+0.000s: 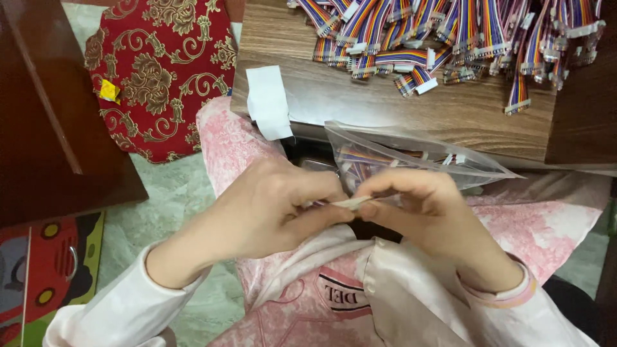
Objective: The person prepares wire harnesses by wrapping a small piece of white tape around one end of each wire bundle.
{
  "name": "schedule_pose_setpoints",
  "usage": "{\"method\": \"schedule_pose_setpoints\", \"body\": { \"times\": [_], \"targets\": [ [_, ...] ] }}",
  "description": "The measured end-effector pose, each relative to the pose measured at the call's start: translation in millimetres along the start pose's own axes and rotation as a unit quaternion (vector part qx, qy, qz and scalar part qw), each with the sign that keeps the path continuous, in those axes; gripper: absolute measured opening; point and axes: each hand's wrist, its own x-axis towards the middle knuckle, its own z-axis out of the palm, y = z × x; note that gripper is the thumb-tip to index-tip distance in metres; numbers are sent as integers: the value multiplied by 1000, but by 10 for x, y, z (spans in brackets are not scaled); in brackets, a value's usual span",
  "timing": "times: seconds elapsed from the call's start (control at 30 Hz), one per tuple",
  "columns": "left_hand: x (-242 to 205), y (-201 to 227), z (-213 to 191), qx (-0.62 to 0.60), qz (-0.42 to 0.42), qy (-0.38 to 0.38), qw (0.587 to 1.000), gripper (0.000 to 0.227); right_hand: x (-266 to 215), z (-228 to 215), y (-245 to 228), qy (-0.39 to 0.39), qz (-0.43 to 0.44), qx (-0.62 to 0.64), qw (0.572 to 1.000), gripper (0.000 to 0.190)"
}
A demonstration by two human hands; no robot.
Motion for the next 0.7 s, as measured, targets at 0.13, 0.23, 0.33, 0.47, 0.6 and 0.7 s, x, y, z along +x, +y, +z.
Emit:
{"method": "schedule_pose_setpoints", "body": {
  "times": [0.13, 0.23, 0.33, 0.47, 0.6, 0.7],
  "targets": [
    [1, 6, -23, -7, -7, -30, 1000, 18, -12, 30, -59, 65, 38, 10, 997, 11],
    [-10, -51, 39, 154, 48, 19, 987, 12, 15, 45, -118, 28, 32, 21, 999, 9],
    [16, -47, 49, 105, 31, 23, 994, 8, -7, 104, -231, 29, -85, -265, 960, 18],
    [22, 10, 86, 182, 42, 45, 981, 9, -21, 116, -178, 79, -127, -218, 964, 16],
    [-2, -25, 122, 248, 45, 43, 967, 8, 12, 114, -195, 37, -166, -352, 920, 16],
    [30, -9, 96, 185, 28, 31, 982, 7, 33, 55, -178, 52, -294, -434, 850, 19]
  ]
}}
